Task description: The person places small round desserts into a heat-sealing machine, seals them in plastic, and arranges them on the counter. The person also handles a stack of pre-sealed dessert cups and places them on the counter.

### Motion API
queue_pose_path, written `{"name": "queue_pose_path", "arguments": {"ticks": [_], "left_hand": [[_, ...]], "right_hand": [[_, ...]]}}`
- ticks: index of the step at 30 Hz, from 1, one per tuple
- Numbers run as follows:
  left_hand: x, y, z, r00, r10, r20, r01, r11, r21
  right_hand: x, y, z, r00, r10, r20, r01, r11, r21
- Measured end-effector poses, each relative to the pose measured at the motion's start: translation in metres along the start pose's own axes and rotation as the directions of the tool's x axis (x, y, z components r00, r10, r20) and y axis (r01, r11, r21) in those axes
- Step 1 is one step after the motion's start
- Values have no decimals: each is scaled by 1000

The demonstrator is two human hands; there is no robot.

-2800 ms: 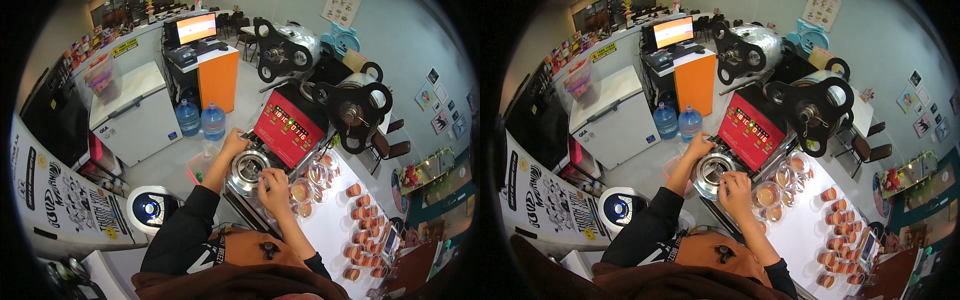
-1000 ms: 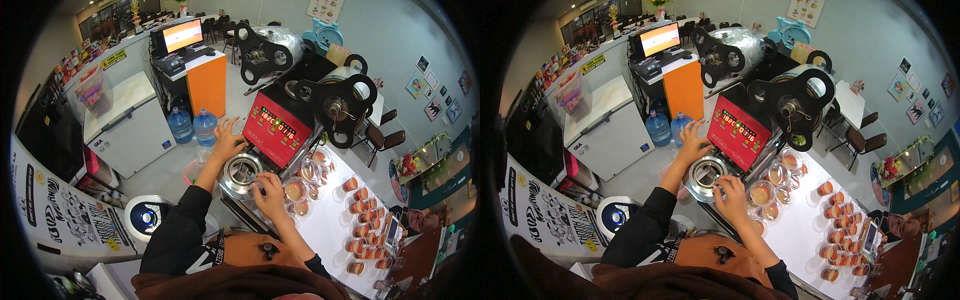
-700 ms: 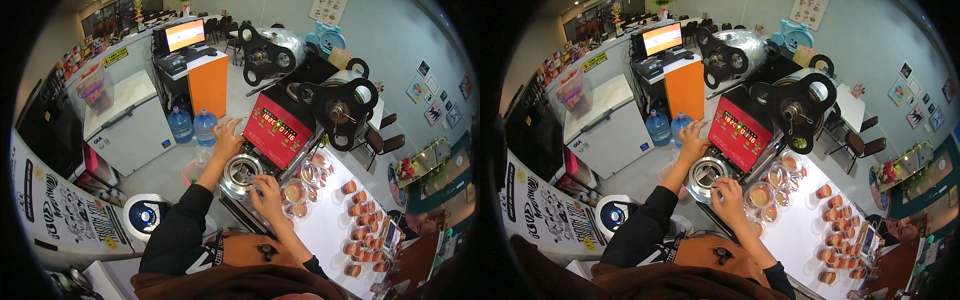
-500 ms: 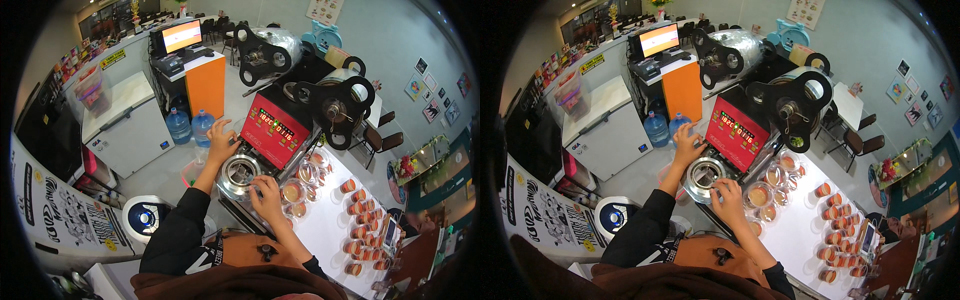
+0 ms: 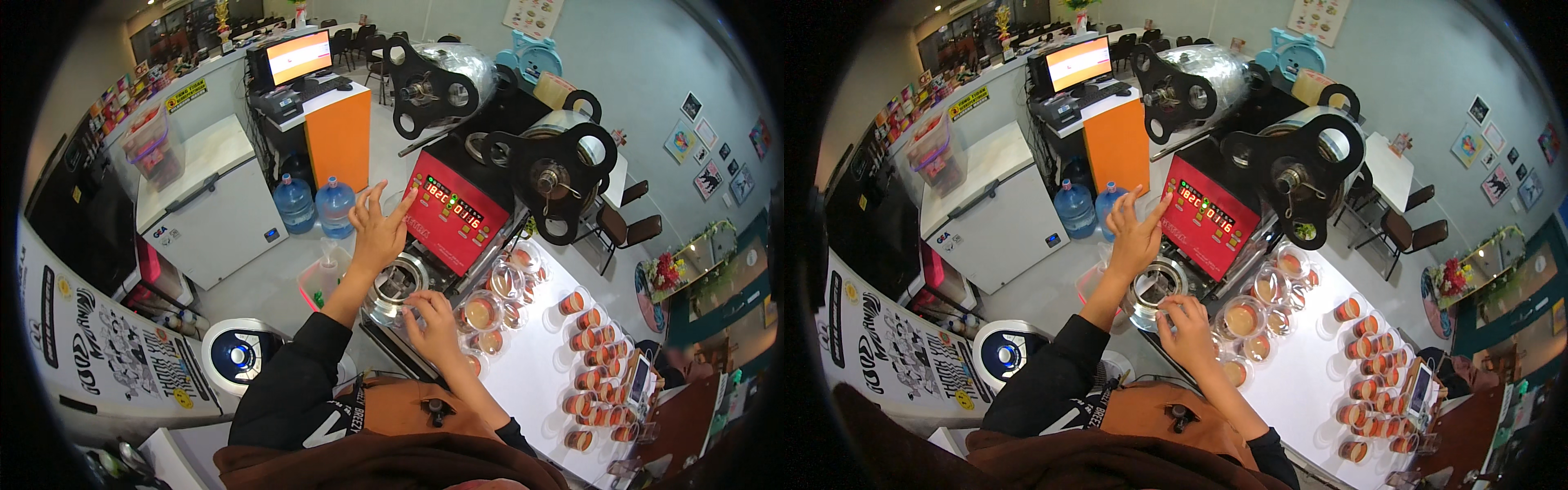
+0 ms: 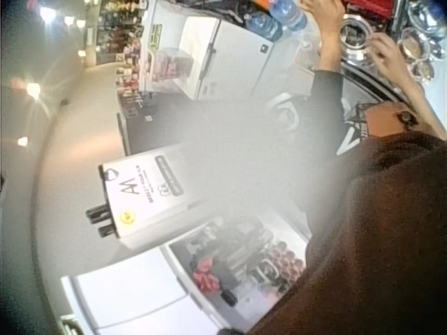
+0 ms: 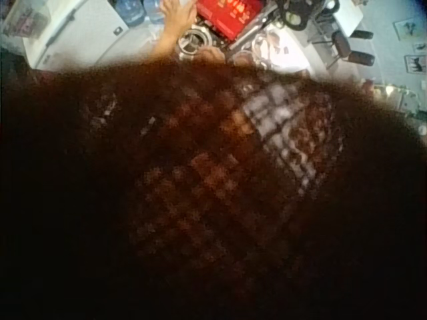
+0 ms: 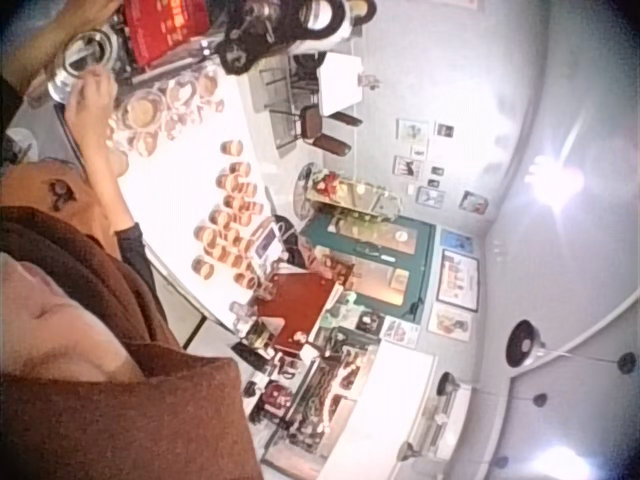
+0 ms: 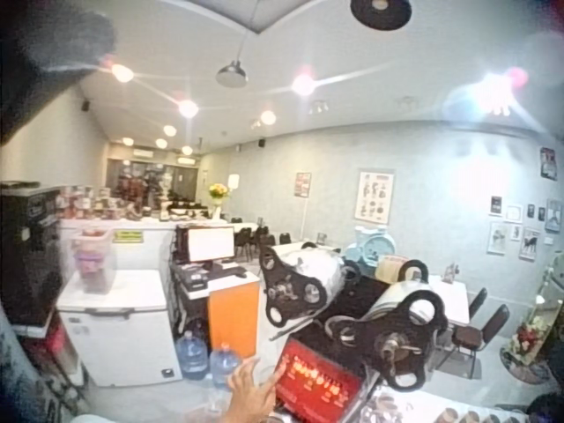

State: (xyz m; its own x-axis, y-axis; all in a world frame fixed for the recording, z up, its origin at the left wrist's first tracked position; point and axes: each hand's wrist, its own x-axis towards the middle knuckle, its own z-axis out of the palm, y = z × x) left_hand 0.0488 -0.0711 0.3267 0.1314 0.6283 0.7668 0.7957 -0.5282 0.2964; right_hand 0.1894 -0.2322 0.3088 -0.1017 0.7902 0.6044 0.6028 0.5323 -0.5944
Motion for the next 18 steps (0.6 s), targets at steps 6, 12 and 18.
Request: {"name": "queue_pose_path", "arguments": {"ticks": [6, 12, 18], "left_hand": [[8, 1, -4, 999, -51, -8, 51, 999, 19], [21, 1, -19, 997, 56, 59, -64, 987, 144], [18, 6, -15, 993, 98, 62, -109, 969, 220]], "right_hand": [[7, 7, -20, 990, -26, -137, 26, 1000, -3], [68, 23, -102, 681, -82, -727, 64, 997, -53], [128, -10, -168, 750, -268, -604, 210, 963, -168]]}}
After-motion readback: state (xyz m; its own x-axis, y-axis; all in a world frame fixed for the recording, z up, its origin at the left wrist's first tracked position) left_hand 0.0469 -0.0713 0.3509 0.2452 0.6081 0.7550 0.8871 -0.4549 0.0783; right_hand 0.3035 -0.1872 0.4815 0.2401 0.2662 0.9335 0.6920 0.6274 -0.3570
